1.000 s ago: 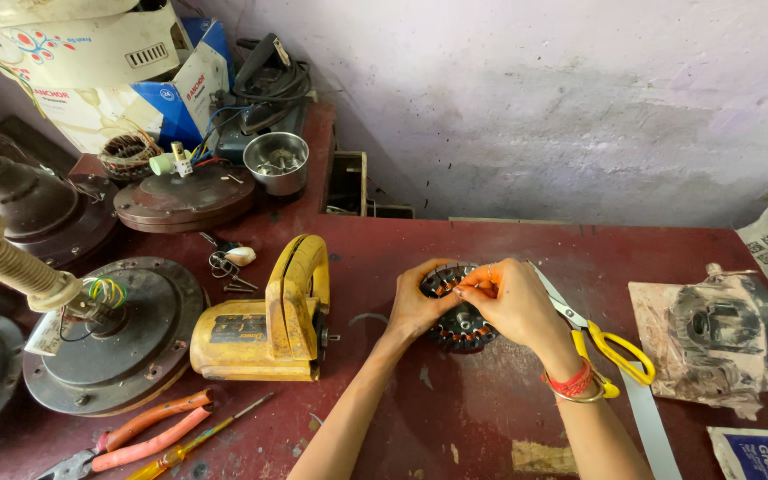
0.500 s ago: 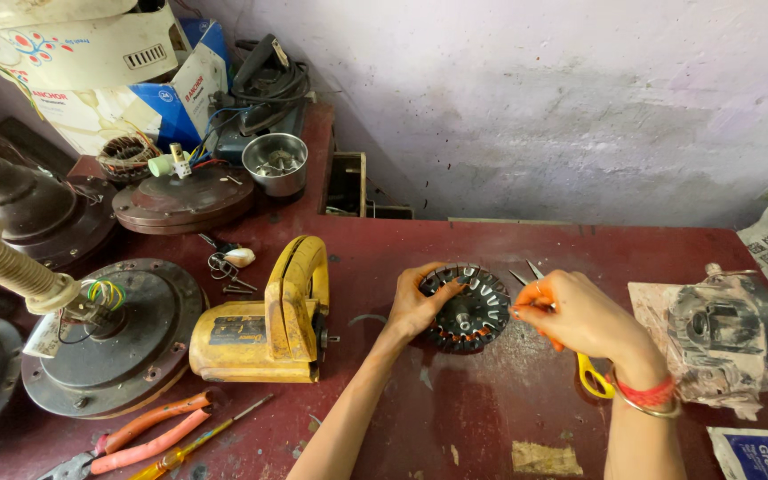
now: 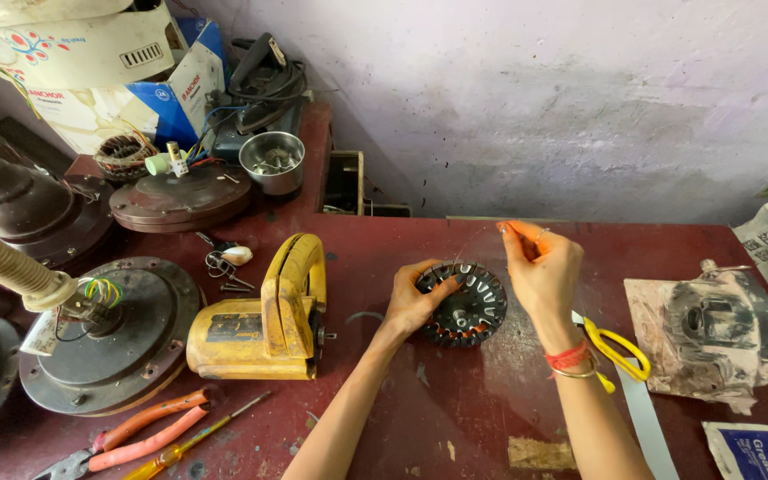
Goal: The person works on a small circular motor stator, using yellow-handled scissors to trim copper wire ends and then inserting and adjusting wires into the stator slots by hand. The person repeatedly trims and inserts wires across multiple slots, rotating the stator as needed.
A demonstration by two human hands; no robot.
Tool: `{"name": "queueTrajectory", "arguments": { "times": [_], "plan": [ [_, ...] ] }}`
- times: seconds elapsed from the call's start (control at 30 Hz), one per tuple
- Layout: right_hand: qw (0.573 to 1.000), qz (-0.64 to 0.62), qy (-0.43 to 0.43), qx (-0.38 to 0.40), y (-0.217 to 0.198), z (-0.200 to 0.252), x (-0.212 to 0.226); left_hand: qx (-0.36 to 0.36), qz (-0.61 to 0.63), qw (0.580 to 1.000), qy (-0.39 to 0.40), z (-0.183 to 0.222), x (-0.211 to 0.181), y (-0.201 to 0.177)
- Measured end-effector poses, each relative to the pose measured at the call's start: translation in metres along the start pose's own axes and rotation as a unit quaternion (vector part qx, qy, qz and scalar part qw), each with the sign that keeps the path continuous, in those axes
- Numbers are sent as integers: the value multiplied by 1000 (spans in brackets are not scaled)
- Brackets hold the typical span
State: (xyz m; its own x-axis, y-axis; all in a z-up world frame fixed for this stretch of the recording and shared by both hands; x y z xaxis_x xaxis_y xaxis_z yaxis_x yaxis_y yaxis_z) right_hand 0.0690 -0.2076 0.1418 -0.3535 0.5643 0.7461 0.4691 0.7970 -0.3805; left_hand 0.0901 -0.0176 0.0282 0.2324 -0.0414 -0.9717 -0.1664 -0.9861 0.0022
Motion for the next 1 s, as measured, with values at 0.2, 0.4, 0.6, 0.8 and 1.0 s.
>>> {"name": "queueTrajectory", "arguments": {
  "times": [0.2, 0.4, 0.6, 0.8, 1.0],
  "plan": [
    [993, 103, -44, -30, 21, 2, -25, 1, -19, 1000, -13, -1, 1, -1],
    [995, 12, 76, 56, 46, -5, -108, -1, -12, 1000, -17, -1, 2, -1],
    [982, -86, 121, 113, 78, -1, -159, 0, -30, 1000, -8, -2, -1, -2],
    [945, -201, 174, 192, 116, 2, -192, 7, -29, 998, -50, -2, 8, 0],
    [924, -263, 158, 228, 141, 19, -172, 2, -22, 999, -27, -2, 5, -2]
  ]
}}
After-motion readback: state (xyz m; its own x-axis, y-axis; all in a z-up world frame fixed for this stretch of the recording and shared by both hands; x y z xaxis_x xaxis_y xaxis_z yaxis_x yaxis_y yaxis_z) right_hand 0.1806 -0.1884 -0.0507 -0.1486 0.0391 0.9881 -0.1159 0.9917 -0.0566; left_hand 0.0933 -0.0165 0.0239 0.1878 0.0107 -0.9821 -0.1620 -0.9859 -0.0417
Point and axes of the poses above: each hand's wrist, its own z-axis away from the middle knuckle, its own y-axis out of the palm, x = y × z, the point moved 10 cm from there along -z, towards the middle knuckle, and after that the axes turned 1 degree about x, right-handed, at the moved point
